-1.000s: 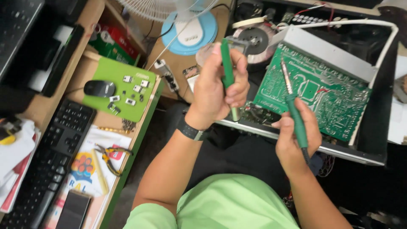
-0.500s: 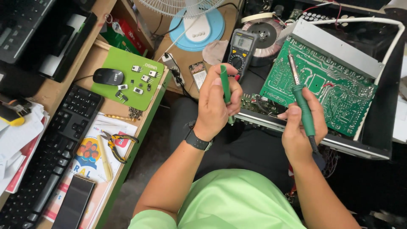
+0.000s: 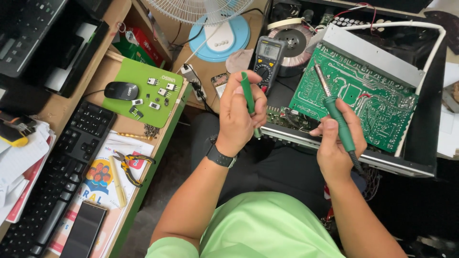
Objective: Performing a final internal inspection and soldering components on a circuit board.
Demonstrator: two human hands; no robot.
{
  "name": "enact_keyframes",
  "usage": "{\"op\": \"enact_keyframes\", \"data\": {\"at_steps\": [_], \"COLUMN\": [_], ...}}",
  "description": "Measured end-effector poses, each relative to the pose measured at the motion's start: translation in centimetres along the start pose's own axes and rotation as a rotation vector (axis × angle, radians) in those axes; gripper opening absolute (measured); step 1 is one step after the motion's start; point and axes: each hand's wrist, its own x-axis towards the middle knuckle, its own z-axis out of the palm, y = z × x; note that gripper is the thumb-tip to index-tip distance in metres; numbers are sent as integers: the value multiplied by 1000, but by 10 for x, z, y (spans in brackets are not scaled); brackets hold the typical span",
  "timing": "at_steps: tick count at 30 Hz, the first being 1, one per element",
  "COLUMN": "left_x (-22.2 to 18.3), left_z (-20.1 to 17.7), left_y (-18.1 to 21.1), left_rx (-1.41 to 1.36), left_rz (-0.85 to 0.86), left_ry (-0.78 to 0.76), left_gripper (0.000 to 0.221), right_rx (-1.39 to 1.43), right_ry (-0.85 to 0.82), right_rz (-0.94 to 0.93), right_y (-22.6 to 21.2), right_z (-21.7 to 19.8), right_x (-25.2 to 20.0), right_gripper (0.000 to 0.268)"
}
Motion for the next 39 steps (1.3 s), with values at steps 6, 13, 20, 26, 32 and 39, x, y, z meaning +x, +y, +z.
{"op": "enact_keyframes", "data": {"at_steps": [6,13,20,26,32,39], "left_x": [13,45,87,126,162,169], "left_z": [6,40,54,54,61,55], "left_y": [0,46,33,3,-20,-53], "left_rx": [-48,315,323,408,423,243], "left_rz": [-92,-291,-266,-116,-38,97], "left_ry": [22,-175,-141,-28,5,44], "left_gripper": [39,53,39,20,13,9], "right_rx": [221,232,211,166,106,148], "right_ry": [121,172,256,151,176,236], "right_rz": [265,642,699,712,740,733], "right_y": [12,-21,-15,1,5,21], "right_z": [-19,-79,-118,-99,-86,-91], "right_x": [2,73,132,137,141,125], "right_gripper": [42,16,17,13,12,16]}}
